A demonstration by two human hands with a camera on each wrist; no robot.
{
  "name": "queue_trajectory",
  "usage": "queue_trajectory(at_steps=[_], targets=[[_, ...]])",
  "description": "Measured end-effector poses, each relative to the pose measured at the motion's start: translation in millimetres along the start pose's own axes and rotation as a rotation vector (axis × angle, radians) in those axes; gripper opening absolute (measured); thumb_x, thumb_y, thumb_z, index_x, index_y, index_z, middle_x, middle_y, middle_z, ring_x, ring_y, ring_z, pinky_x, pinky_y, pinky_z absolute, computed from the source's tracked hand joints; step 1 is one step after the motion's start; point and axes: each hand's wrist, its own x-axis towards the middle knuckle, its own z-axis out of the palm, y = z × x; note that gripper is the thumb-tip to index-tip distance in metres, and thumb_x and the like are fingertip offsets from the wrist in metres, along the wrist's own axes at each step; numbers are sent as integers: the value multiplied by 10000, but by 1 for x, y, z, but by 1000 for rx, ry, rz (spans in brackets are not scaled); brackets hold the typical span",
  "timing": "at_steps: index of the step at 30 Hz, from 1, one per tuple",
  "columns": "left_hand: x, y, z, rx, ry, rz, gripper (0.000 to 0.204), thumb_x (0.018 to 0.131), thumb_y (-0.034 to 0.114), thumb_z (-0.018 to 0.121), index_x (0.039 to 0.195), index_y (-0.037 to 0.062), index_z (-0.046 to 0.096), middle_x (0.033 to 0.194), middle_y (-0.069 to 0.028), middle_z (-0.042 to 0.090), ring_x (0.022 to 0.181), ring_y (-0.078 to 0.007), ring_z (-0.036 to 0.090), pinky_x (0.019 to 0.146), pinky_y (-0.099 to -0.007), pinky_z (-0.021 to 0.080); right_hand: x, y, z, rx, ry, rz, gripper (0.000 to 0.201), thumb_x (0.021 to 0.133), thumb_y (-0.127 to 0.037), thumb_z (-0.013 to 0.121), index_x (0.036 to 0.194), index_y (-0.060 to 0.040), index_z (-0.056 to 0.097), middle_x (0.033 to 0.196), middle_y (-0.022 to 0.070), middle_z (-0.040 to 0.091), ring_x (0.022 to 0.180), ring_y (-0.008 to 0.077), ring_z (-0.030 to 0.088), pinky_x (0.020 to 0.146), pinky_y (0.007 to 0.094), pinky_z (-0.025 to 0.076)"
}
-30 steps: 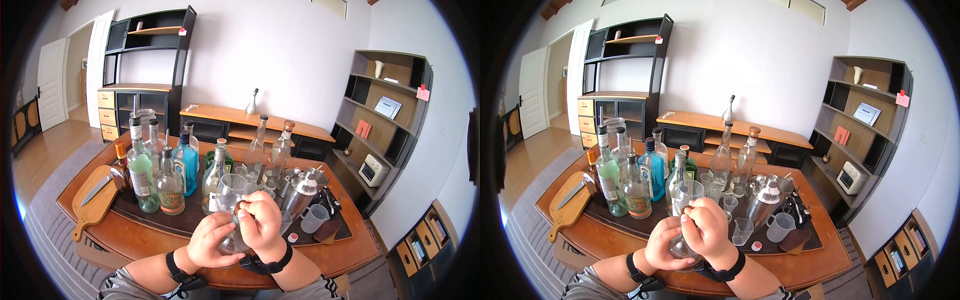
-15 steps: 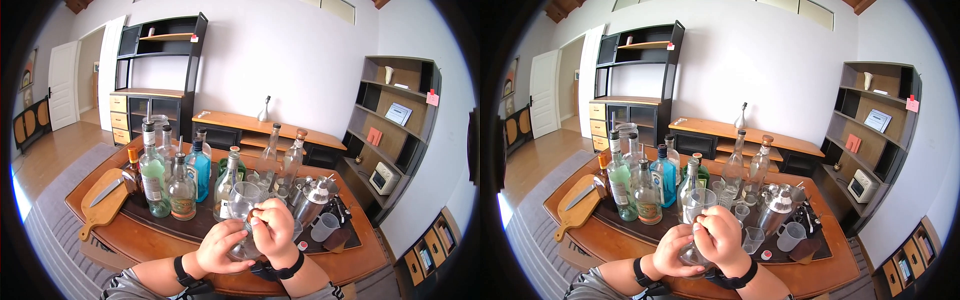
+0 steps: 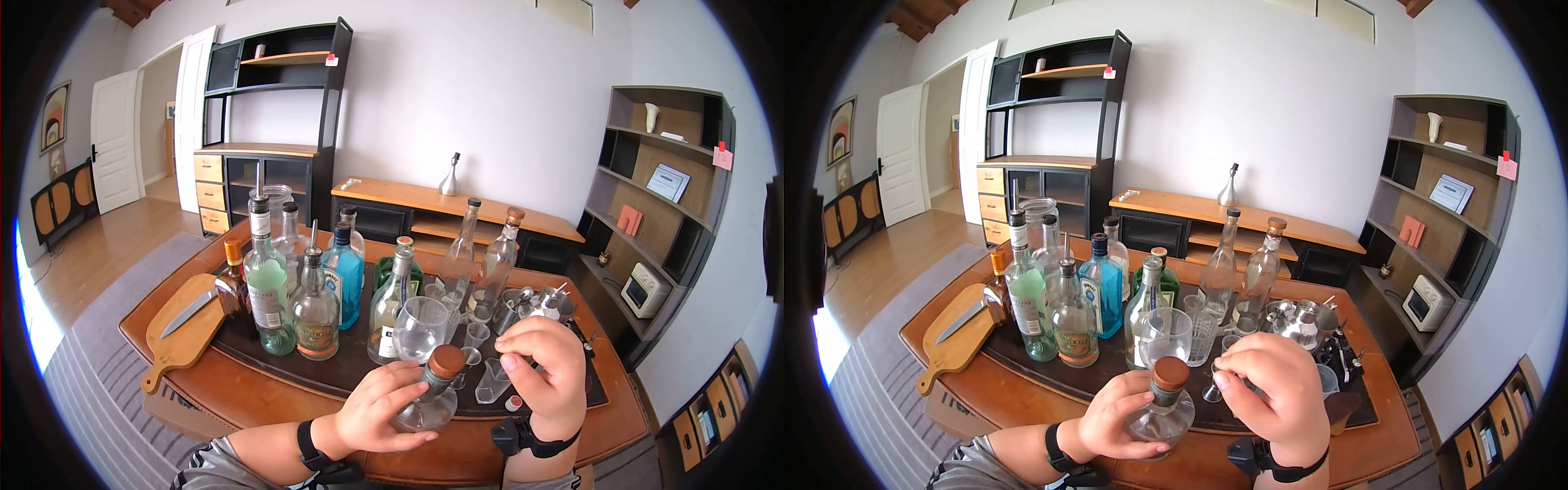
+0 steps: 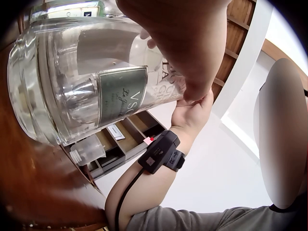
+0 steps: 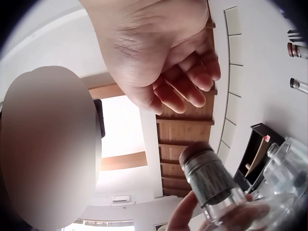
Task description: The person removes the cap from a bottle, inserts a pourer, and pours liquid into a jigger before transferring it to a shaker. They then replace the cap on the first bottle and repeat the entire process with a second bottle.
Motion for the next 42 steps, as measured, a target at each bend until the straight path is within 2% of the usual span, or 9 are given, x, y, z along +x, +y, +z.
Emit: queue_trajectory(at_steps=[5, 7, 21, 28, 31, 32, 35, 36, 42], targets=[[1, 3, 1, -11, -3, 21, 778, 652, 312, 909, 1270, 5, 549, 1198, -201, 600, 1111, -403, 604, 936, -461, 490, 7, -8, 22, -47, -302, -77, 331, 849, -158, 723, 1155, -49, 660, 904, 95, 638, 746, 287, 635, 639, 360, 498], [-2, 2, 0, -13, -15, 8, 782, 649, 310, 911, 1273, 5, 551, 1199, -202, 598, 1115, -407, 600, 938, -463, 487, 2, -8, 36, 89, -312, 67, 333, 868, -164, 709, 1176, -52, 648, 885, 95, 632, 735, 274, 635, 623, 364, 493], [2, 2, -2, -248, -105, 24, 882, 683, 261, 903, 1389, 36, 425, 1284, -216, 559, 1202, -424, 551, 1002, -491, 441, 5, -9, 26, 149, -361, -9, 299, 771, -192, 803, 995, -46, 670, 686, 54, 579, 595, 243, 568, 545, 342, 415], [-2, -12, 1, -546, -236, -193, 1057, 692, 274, 906, 1517, 30, 293, 1549, -217, 288, 1430, -373, 306, 1154, -477, 288, 5, -14, 12, 96, -460, 72, 235, 820, -225, 763, 909, -65, 618, 692, 62, 578, 586, 283, 570, 525, 374, 406], [-4, -19, 3, -640, -341, -283, 1119, 666, 286, 924, 1530, 22, 263, 1579, -208, 255, 1434, -367, 311, 1164, -466, 283, 4, -19, 1, 84, -490, 95, 248, 829, -241, 765, 907, -65, 609, 670, 52, 556, 570, 275, 559, 523, 376, 398], [-5, -16, 0, -685, -422, -365, 1182, 636, 309, 941, 1540, 17, 238, 1585, -204, 263, 1426, -360, 336, 1160, -453, 302, 2, -17, -3, 87, -535, 95, 262, 838, -253, 765, 937, -67, 610, 668, 48, 555, 570, 267, 563, 524, 376, 399], [-3, -14, -2, -588, -480, -286, 1163, 624, 305, 946, 1526, 17, 271, 1535, -211, 350, 1392, -359, 388, 1139, -442, 337, 0, -21, -11, 104, -601, 93, 281, 842, -257, 767, 979, -68, 612, 673, 48, 557, 569, 265, 567, 524, 376, 402], [-1, -11, -1, -514, -417, -201, 1072, 625, 293, 945, 1473, 15, 352, 1437, -204, 457, 1316, -371, 469, 1087, -448, 397, 1, -25, -13, 102, -628, 100, 297, 845, -253, 767, 1026, -67, 621, 685, 62, 560, 574, 272, 571, 526, 384, 407], [4, 3, -5, -338, -267, -161, 910, 602, 299, 952, 1322, 27, 468, 1276, -178, 548, 1148, -361, 581, 975, -459, 478, -3, -20, -13, 187, -660, 120, 637, 824, -191, 797, 1383, -54, 527, 788, 93, 606, 625, 244, 565, 557, 348, 420]])
